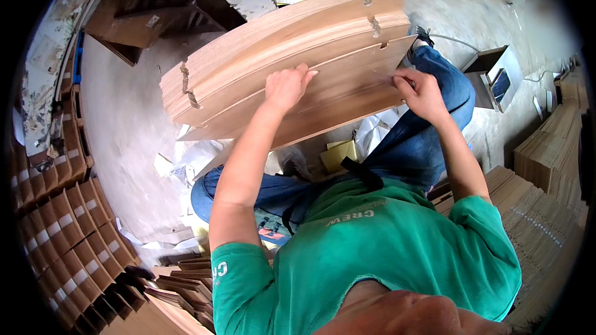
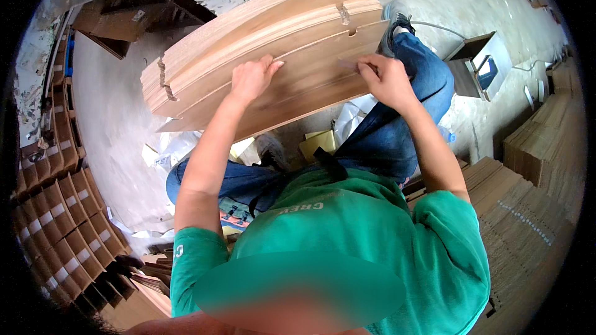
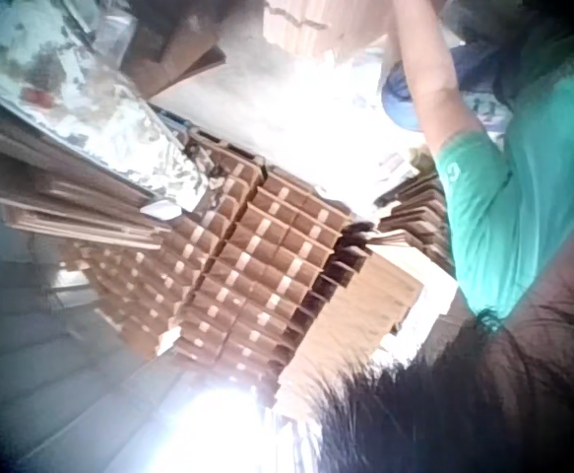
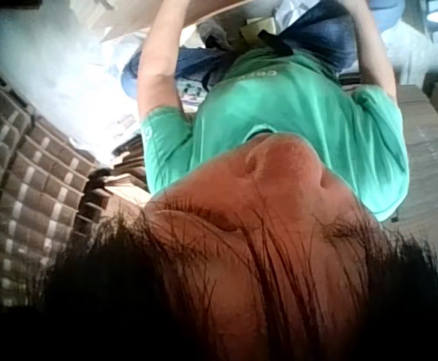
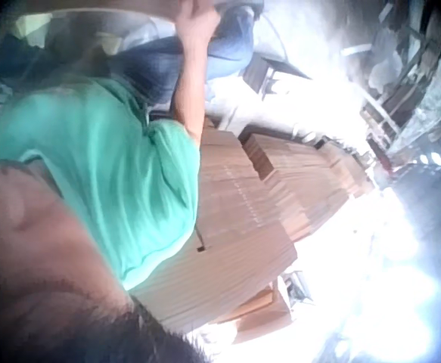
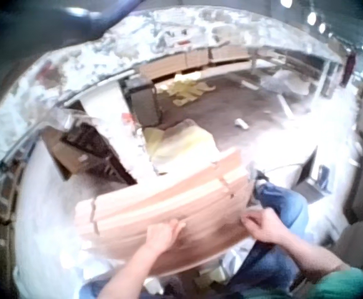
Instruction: The person sits on the floor and handles flat wooden boards, peeling off a small white label and stacking the boards. They then stand, carry stacks of boards across the room, and place them on a table before returning to the floor to continue handling the boards.
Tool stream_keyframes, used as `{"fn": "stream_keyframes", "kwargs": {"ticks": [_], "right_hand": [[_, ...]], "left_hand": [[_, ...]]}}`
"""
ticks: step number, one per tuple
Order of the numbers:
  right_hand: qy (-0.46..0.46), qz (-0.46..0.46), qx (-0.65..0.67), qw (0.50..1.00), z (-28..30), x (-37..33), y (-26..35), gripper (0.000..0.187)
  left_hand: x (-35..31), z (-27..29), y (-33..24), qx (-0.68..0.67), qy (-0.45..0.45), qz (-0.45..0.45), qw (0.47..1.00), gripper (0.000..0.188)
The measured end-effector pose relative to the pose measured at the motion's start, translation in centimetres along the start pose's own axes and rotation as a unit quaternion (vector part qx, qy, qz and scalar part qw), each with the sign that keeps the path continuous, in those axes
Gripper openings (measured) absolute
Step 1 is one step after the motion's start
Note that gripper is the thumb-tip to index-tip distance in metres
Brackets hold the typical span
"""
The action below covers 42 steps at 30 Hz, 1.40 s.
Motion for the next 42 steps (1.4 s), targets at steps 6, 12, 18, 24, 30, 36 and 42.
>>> {"fn": "stream_keyframes", "kwargs": {"ticks": [6, 12, 18, 24, 30, 36, 42], "right_hand": [[-0.148, 0.043, -0.083, 0.985, 3.4, 2.1, 2.3, 0.018], [-0.096, 0.096, -0.206, 0.969, 1.0, 1.6, -0.2, 0.017], [-0.178, 0.07, -0.068, 0.979, 3.7, 0.1, 1.1, 0.015], [-0.068, 0.035, -0.135, 0.988, 1.5, 3.0, -0.9, 0.017], [-0.2, -0.033, 0.08, 0.976, 7.0, 0.8, -2.2, 0.022], [-0.134, 0.025, 0.109, 0.985, 2.0, 2.0, 1.4, 0.021], [-0.04, 0.013, 0.117, 0.992, -3.6, 3.0, 3.9, 0.028]], "left_hand": [[0.3, 0.2, 0.0, -0.005, -0.013, -0.007, 1.0, 0.035], [0.1, 0.2, 0.1, -0.004, -0.016, -0.001, 1.0, 0.037], [-0.1, 0.0, 0.2, -0.013, -0.014, -0.006, 1.0, 0.039], [-0.2, 0.6, -0.5, -0.019, -0.03, -0.008, 0.999, 0.037], [-4.1, 0.7, -1.3, -0.132, 0.078, -0.046, 0.987, 0.044], [-9.5, 0.9, 20.6, -0.409, 0.055, 0.304, 0.859, 0.05], [-21.9, 1.0, 35.8, -0.233, -0.125, 0.523, 0.81, 0.051]]}}
Point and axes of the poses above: each hand's wrist, its own x-axis towards the middle knuckle, its own z-axis out of the back of the hand, y = z × x, the point moved 9 cm from there along x, towards the middle knuckle, and after that the axes turned 9 degrees about x, right-handed, at the moved point
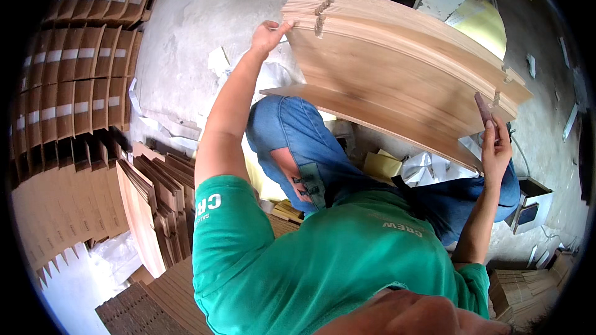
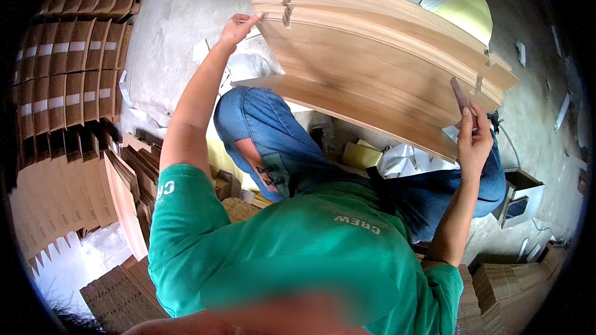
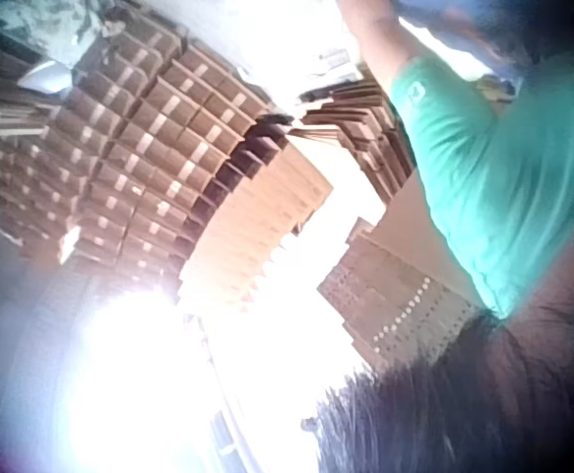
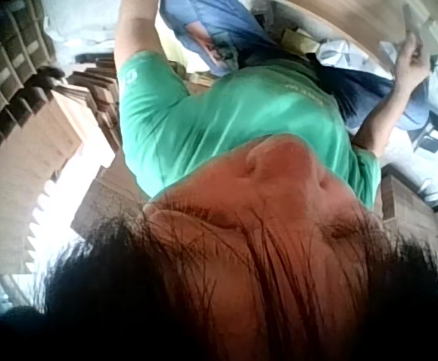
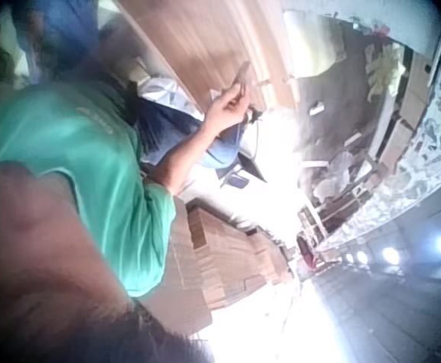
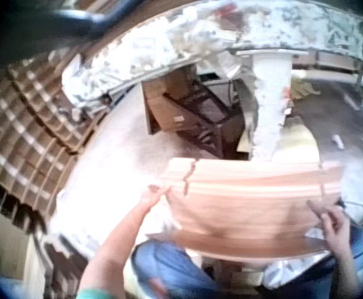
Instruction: The person sits on the floor and handles flat wooden boards, peeling off a small white label and stacking the boards. They then stand, carry stacks of boards across the room, and place them on a table before returning to the floor to continue handling the boards.
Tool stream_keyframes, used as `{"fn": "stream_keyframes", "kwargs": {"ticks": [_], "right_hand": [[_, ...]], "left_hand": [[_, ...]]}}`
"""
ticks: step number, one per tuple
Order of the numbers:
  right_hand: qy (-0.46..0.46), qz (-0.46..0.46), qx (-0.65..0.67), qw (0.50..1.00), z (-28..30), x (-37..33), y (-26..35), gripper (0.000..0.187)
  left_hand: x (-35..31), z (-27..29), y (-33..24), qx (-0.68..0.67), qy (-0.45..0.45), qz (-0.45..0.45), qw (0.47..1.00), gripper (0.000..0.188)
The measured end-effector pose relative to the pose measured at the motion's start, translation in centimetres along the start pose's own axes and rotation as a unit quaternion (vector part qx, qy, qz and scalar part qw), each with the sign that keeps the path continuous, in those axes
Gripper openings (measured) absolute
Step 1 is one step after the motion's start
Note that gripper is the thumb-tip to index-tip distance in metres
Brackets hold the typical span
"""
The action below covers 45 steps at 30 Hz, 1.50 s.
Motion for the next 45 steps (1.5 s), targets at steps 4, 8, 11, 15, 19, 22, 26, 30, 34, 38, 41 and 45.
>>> {"fn": "stream_keyframes", "kwargs": {"ticks": [4, 8, 11, 15, 19, 22, 26, 30, 34, 38, 41, 45], "right_hand": [[0.026, -0.059, 0.012, 0.998, -1.2, 0.1, -0.9, 0.031], [0.05, -0.078, 0.007, 0.996, -1.7, 0.1, -1.4, 0.031], [0.075, -0.07, 0.006, 0.995, -3.3, 0.3, -0.7, 0.029], [0.131, -0.035, 0.008, 0.991, -8.3, 1.0, 3.3, 0.028], [0.252, 0.11, -0.042, 0.96, -19.9, 0.9, 10.9, 0.027], [0.323, 0.173, -0.115, 0.923, -28.9, 0.9, 15.2, 0.025], [0.317, 0.228, -0.24, 0.889, -36.7, 2.5, 14.9, 0.021], [0.378, 0.216, -0.367, 0.822, -40.9, 1.5, 13.4, 0.019], [0.432, 0.232, -0.395, 0.777, -42.5, -1.1, 13.5, 0.02], [0.484, 0.218, -0.35, 0.772, -40.0, -0.1, 12.6, 0.019], [0.548, 0.196, -0.248, 0.775, -37.9, -1.5, 13.7, 0.017], [0.595, 0.217, -0.222, 0.741, -35.4, -7.0, 15.5, 0.015]], "left_hand": [[-0.3, -2.6, -0.4, -0.152, 0.05, -0.028, 0.987, 0.061], [-1.5, -2.7, -0.4, -0.22, 0.055, 0.004, 0.974, 0.062], [-1.9, -2.1, -0.1, -0.229, 0.038, 0.017, 0.972, 0.064], [-2.7, -0.5, -0.5, -0.12, -0.03, -0.018, 0.992, 0.053], [-5.1, 0.4, -3.9, 0.107, -0.069, -0.225, 0.966, 0.037], [-6.9, 0.8, -5.8, 0.204, -0.069, -0.244, 0.946, 0.034], [-7.3, -0.2, -6.8, 0.205, -0.053, -0.341, 0.916, 0.03], [-7.0, -2.3, -6.3, 0.192, 0.015, -0.363, 0.912, 0.027], [-6.9, -2.2, -5.5, 0.183, -0.027, -0.399, 0.898, 0.031], [-8.4, -2.2, -7.0, 0.195, 0.04, -0.385, 0.901, 0.031], [-9.4, -3.9, -8.3, 0.203, 0.095, -0.404, 0.887, 0.03], [-8.3, -5.2, -7.4, 0.233, 0.094, -0.384, 0.888, 0.029]]}}
Point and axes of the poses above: each hand's wrist, its own x-axis towards the middle knuckle, its own z-axis out of the back of the hand, y = z × x, the point moved 9 cm from there along x, towards the middle knuckle, and after that the axes turned 9 degrees about x, right-handed, at the moved point
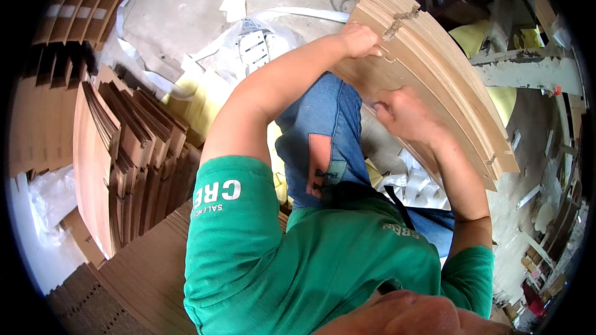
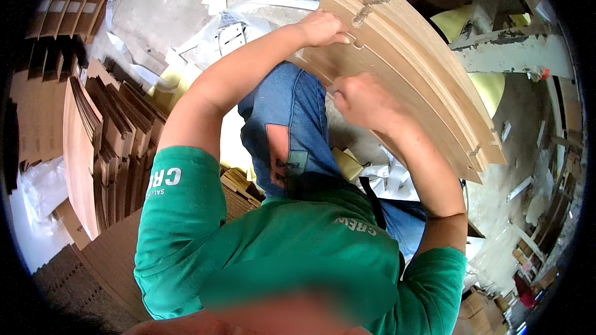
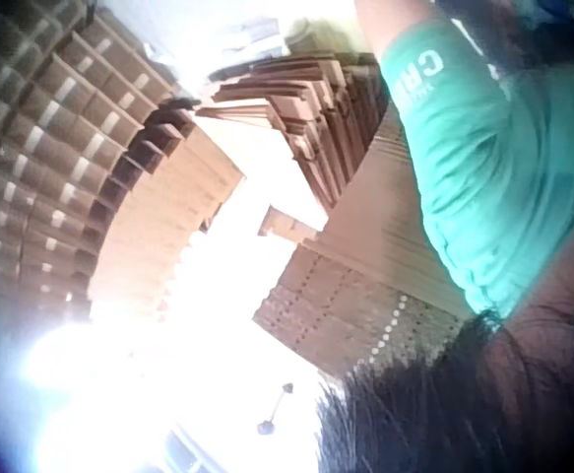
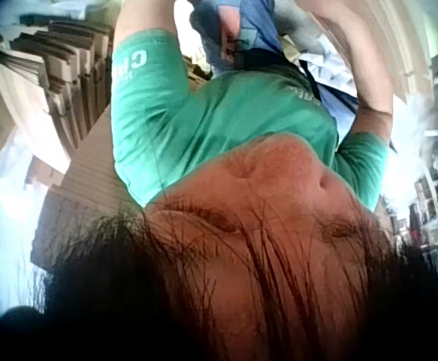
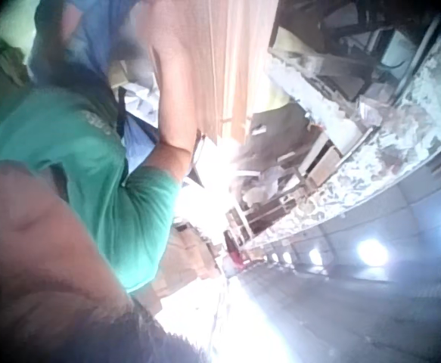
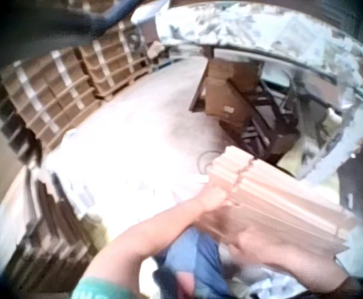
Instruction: The person sits on the floor and handles flat wooden boards, peeling off a small white label and stacking the boards. They then stand, carry stacks of boards across the room, and place them on a table before returning to the floor to continue handling the boards.
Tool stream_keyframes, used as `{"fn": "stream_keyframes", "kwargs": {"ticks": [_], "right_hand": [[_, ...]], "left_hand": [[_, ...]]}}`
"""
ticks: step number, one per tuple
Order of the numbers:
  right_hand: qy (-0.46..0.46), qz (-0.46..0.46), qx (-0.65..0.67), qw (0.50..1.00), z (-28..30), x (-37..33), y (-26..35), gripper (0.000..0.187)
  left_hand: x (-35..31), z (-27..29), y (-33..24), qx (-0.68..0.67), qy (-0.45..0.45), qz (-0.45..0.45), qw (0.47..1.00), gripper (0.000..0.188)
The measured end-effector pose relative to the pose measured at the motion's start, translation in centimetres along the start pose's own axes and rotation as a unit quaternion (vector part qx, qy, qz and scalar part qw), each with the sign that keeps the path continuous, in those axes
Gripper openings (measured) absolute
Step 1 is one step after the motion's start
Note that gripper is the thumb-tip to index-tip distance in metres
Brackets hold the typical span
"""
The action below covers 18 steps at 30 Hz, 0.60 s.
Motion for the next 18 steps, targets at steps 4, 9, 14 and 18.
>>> {"fn": "stream_keyframes", "kwargs": {"ticks": [4, 9, 14, 18], "right_hand": [[-0.11, -0.071, 0.133, 0.982, 5.3, -0.5, -5.4, 0.018], [-0.042, -0.049, 0.0, 0.998, 4.3, 4.5, -6.8, 0.016], [-0.063, -0.063, -0.147, 0.985, 7.6, 7.2, -9.1, 0.016], [-0.126, -0.056, -0.175, 0.975, 12.3, 5.5, -6.8, 0.017]], "left_hand": [[-0.2, -0.1, 0.0, -0.023, 0.008, -0.006, 1.0, 0.029], [0.0, 0.1, 0.0, -0.019, 0.001, -0.004, 1.0, 0.029], [0.3, 0.1, -0.4, -0.048, -0.007, -0.032, 0.998, 0.028], [-0.6, 0.2, -0.2, -0.047, -0.004, -0.033, 0.998, 0.027]]}}
Point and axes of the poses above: each hand's wrist, its own x-axis towards the middle knuckle, its own z-axis out of the back of the hand, y = z × x, the point moved 9 cm from there along x, towards the middle knuckle, and after that the axes turned 9 degrees about x, right-handed, at the moved point
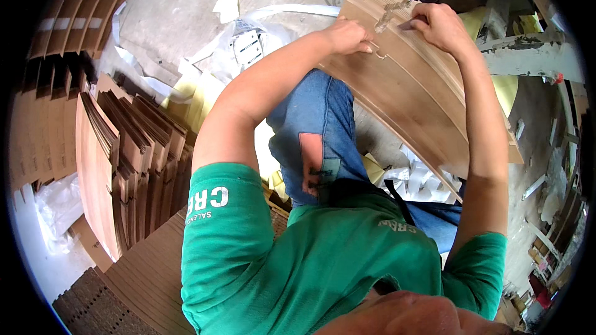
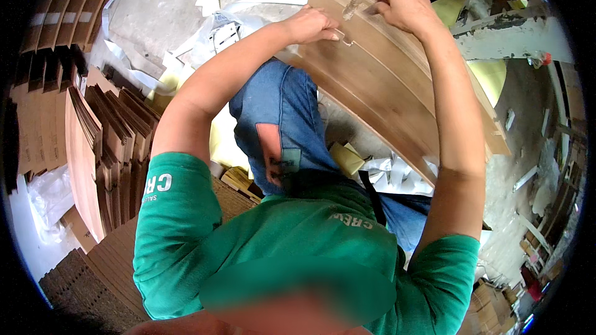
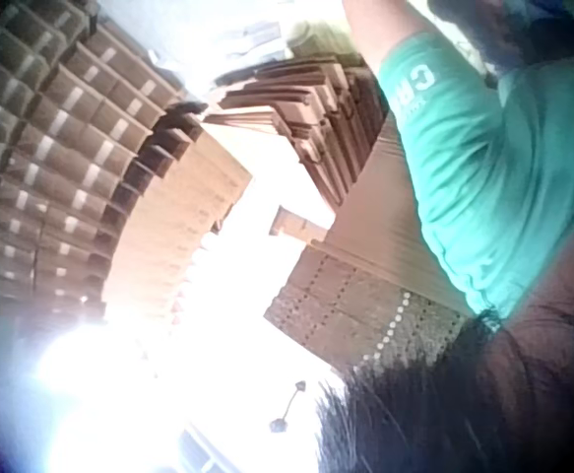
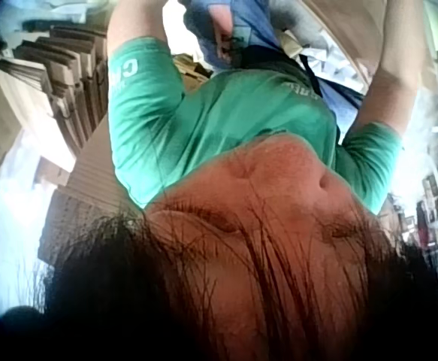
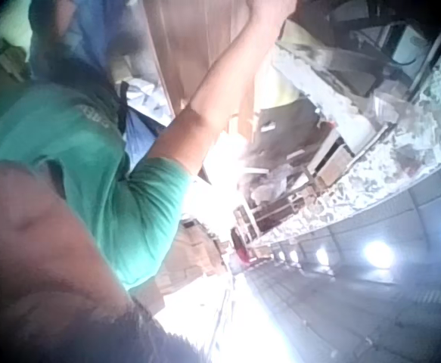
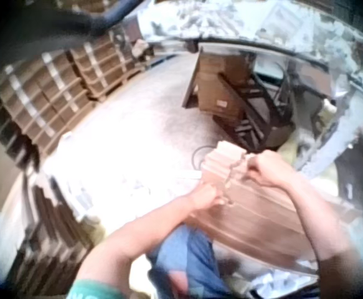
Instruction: The person sits on the floor and handles flat wooden boards, peeling off a small white label and stacking the boards. They then stand, carry stacks of boards across the room, and place them on a table before returning to the floor to continue handling the boards.
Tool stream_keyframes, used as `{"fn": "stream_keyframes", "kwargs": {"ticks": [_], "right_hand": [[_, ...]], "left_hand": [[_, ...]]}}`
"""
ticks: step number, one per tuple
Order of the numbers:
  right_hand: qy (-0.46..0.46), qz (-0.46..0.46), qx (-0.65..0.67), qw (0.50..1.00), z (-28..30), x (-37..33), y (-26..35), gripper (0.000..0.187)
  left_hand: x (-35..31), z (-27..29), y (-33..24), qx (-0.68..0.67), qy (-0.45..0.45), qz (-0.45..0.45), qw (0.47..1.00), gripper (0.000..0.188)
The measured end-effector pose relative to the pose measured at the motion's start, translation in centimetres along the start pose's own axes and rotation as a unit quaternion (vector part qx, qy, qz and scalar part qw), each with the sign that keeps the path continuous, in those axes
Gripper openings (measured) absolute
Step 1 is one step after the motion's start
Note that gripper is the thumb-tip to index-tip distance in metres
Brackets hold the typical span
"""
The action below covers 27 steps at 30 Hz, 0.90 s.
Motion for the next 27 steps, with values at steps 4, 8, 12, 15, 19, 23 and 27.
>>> {"fn": "stream_keyframes", "kwargs": {"ticks": [4, 8, 12, 15, 19, 23, 27], "right_hand": [[0.149, 0.076, 0.188, 0.968, -4.7, -1.3, 3.8, 0.016], [0.095, 0.071, 0.004, 0.993, -7.3, -1.0, 3.5, 0.016], [-0.059, 0.05, -0.064, 0.995, -2.6, -1.0, 1.6, 0.014], [-0.031, 0.081, 0.026, 0.996, -1.0, -1.9, 2.1, 0.013], [0.044, 0.139, 0.055, 0.988, -3.4, -2.8, 4.7, 0.013], [0.11, 0.104, 0.102, 0.983, -3.2, -2.4, 6.3, 0.013], [0.142, 0.082, 0.118, 0.979, -6.3, -1.4, 4.8, 0.017]], "left_hand": [[0.3, -0.1, 0.1, 0.003, -0.01, -0.001, 1.0, 0.026], [0.7, -0.1, -0.3, 0.006, 0.0, 0.001, 1.0, 0.025], [0.6, -0.1, -0.1, -0.003, -0.04, -0.013, 0.999, 0.025], [0.3, 0.2, -0.2, 0.004, -0.032, -0.013, 0.999, 0.025], [0.6, 0.1, 0.0, -0.006, -0.026, 0.001, 1.0, 0.024], [0.2, 0.3, -0.3, -0.022, -0.019, 0.006, 1.0, 0.023], [0.0, 0.3, -0.2, -0.006, -0.029, -0.01, 1.0, 0.021]]}}
Point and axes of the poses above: each hand's wrist, its own x-axis towards the middle knuckle, its own z-axis out of the back of the hand, y = z × x, the point moved 9 cm from there along x, towards the middle knuckle, and after that the axes turned 9 degrees about x, right-handed, at the moved point
